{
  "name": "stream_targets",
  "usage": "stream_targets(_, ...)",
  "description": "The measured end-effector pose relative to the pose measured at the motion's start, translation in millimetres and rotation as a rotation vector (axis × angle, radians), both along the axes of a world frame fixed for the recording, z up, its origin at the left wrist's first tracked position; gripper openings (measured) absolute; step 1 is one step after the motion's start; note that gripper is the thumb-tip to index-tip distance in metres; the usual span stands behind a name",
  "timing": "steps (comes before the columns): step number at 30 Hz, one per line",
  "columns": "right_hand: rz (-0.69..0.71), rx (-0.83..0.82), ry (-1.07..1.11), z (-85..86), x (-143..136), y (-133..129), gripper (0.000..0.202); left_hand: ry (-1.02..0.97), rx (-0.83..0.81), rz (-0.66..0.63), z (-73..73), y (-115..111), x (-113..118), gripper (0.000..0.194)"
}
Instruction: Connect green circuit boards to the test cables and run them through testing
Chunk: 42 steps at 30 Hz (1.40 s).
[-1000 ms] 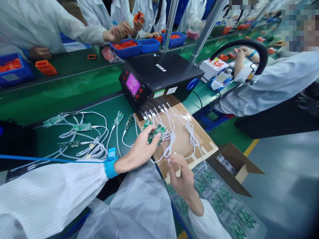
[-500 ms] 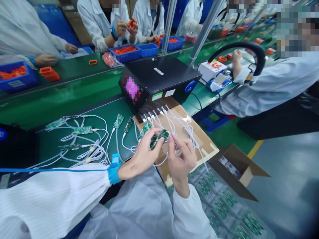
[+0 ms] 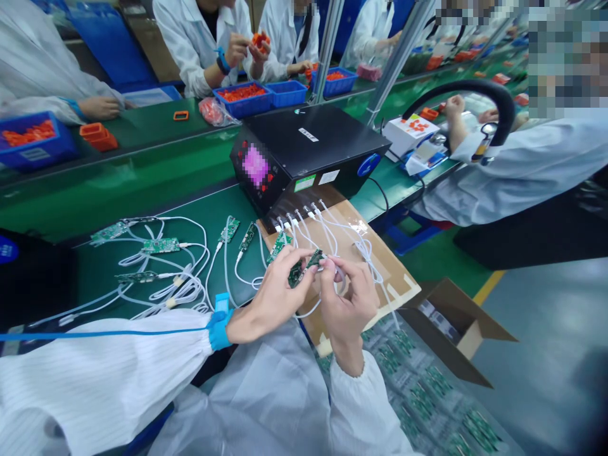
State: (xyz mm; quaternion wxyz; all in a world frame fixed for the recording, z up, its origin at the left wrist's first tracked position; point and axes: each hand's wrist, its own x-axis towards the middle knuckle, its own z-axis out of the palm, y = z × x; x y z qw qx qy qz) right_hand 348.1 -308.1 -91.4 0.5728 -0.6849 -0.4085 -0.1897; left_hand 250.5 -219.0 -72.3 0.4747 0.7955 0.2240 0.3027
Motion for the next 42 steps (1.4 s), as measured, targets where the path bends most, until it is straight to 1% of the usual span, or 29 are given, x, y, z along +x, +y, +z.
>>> stream_targets(6,0.005,-0.018,0.057,-0.8,0.3,1.7,0.006,-0.041,0.037,-0.030,-1.6,1.0,-0.7,0.022)
stream_targets(10,0.006,-0.006,0.150,-4.0,-2.2,4.2,0.009,-0.050,0.053,-0.071,-0.8,1.3,-2.0,0.022)
stream_targets(13,0.030,0.010,0.208,-6.3,-4.8,6.2,0.009,-0.056,0.072,-0.092,-1.3,2.7,-2.9,0.021)
stream_targets(18,0.078,-0.014,0.301,-10.6,-4.5,7.2,0.013,-0.040,0.113,-0.112,-2.6,6.5,-4.2,0.021)
stream_targets(21,0.094,-0.024,0.310,-12.0,-4.3,5.6,0.014,-0.031,0.136,-0.139,-0.7,8.1,-5.4,0.019)
stream_targets(26,0.069,-0.017,0.353,-12.7,-8.5,5.7,0.015,0.003,0.140,-0.165,3.1,9.4,-6.0,0.021)
stream_targets(31,0.051,-0.014,0.369,-18.8,-8.8,8.2,0.018,0.051,0.167,-0.183,1.0,9.7,-2.6,0.020)
stream_targets(34,0.065,-0.023,0.379,-22.5,-4.9,8.6,0.020,0.066,0.181,-0.183,-0.3,11.0,0.7,0.018)
stream_targets(36,0.094,-0.034,0.412,-22.2,-0.9,9.2,0.021,0.067,0.177,-0.182,1.5,13.5,3.1,0.014)
stream_targets(39,0.155,-0.037,0.481,-17.2,7.0,10.9,0.022,0.090,0.172,-0.194,9.0,20.7,6.4,0.008)
stream_targets(42,0.211,-0.047,0.545,-12.4,16.8,11.4,0.023,0.169,0.181,-0.237,18.5,30.4,7.1,0.013)
